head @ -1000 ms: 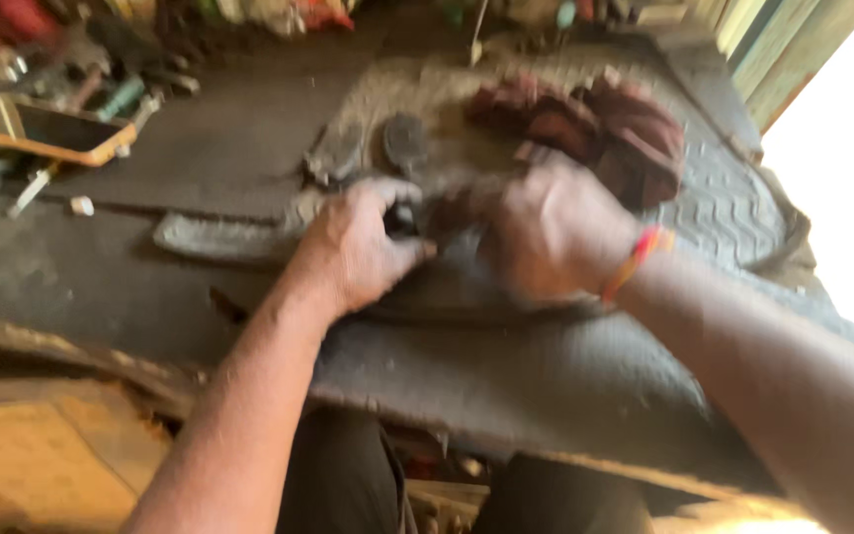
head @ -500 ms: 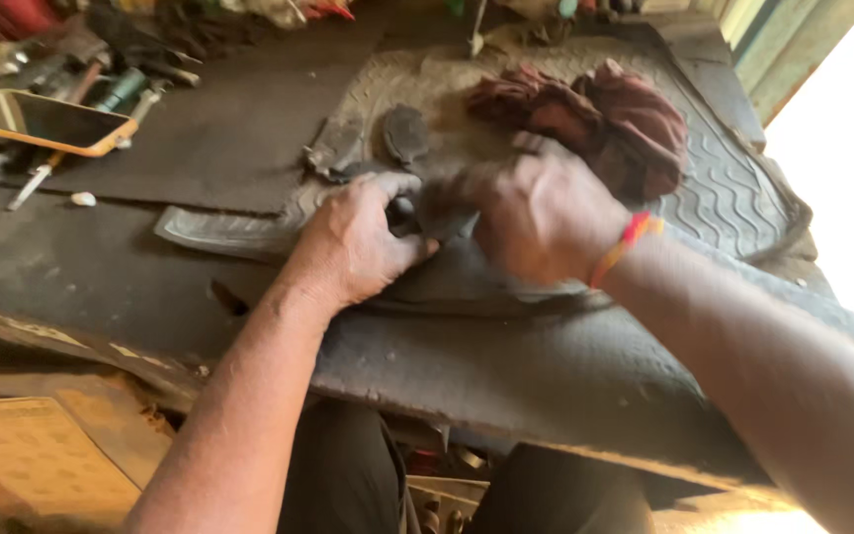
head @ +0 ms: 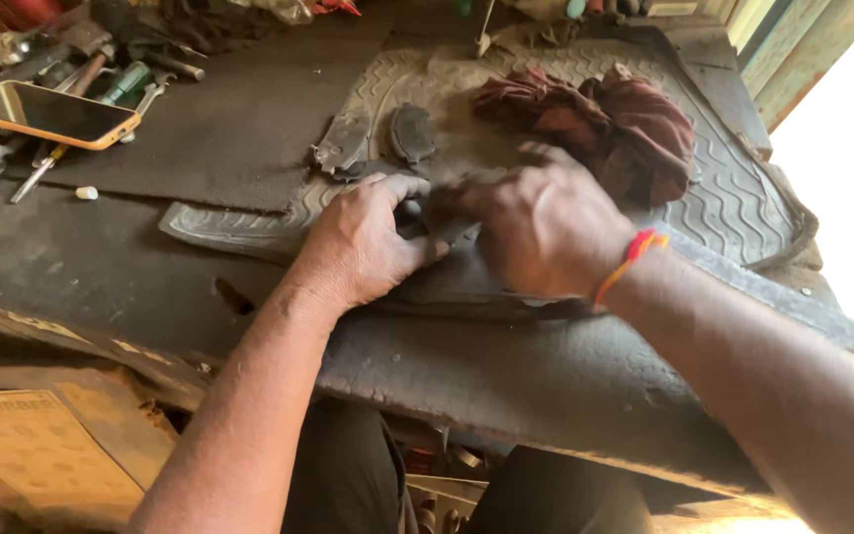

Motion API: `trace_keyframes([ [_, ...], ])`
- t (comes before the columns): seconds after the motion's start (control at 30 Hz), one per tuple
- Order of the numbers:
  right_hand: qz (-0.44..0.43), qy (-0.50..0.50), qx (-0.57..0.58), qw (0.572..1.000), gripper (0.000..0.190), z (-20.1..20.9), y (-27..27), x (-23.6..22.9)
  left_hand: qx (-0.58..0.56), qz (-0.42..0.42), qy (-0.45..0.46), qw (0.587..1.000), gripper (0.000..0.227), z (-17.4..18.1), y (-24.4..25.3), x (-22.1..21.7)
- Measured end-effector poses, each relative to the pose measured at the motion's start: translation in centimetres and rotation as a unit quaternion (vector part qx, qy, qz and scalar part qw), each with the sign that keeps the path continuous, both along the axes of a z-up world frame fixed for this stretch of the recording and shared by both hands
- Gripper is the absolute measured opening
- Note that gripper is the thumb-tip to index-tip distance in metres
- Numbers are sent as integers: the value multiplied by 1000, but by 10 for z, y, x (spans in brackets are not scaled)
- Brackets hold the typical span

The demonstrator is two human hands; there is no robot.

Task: The person cleans a small metal part using a rag and a metal file. They repeatedly wipe the part and file its edges on a workbench, then wipe it again to remove debris.

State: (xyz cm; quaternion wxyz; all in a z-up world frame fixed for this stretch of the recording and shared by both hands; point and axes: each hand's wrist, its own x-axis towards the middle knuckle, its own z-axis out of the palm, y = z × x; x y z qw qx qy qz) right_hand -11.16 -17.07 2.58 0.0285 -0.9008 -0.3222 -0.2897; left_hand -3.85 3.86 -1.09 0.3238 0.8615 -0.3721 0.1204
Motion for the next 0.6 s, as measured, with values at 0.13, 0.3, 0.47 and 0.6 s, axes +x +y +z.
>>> trace_keyframes([
  [0.13, -198, 197, -49, 959, 49, 14, 6, -1, 5, 24, 29, 999, 55, 3, -2, -2],
  [0.3, -79, 164, 17, 983, 53, 14, 11, -6, 14, 38, 48, 998, 55, 9, -6, -3],
  [0.47, -88, 152, 11, 984, 56, 12, 10, 0, 34, 63, 94, 993, 55, 18, -7, -8],
  [0.6, -70, 147, 14, 987, 58, 7, 9, 0, 24, 54, 72, 996, 49, 16, -8, -6],
])
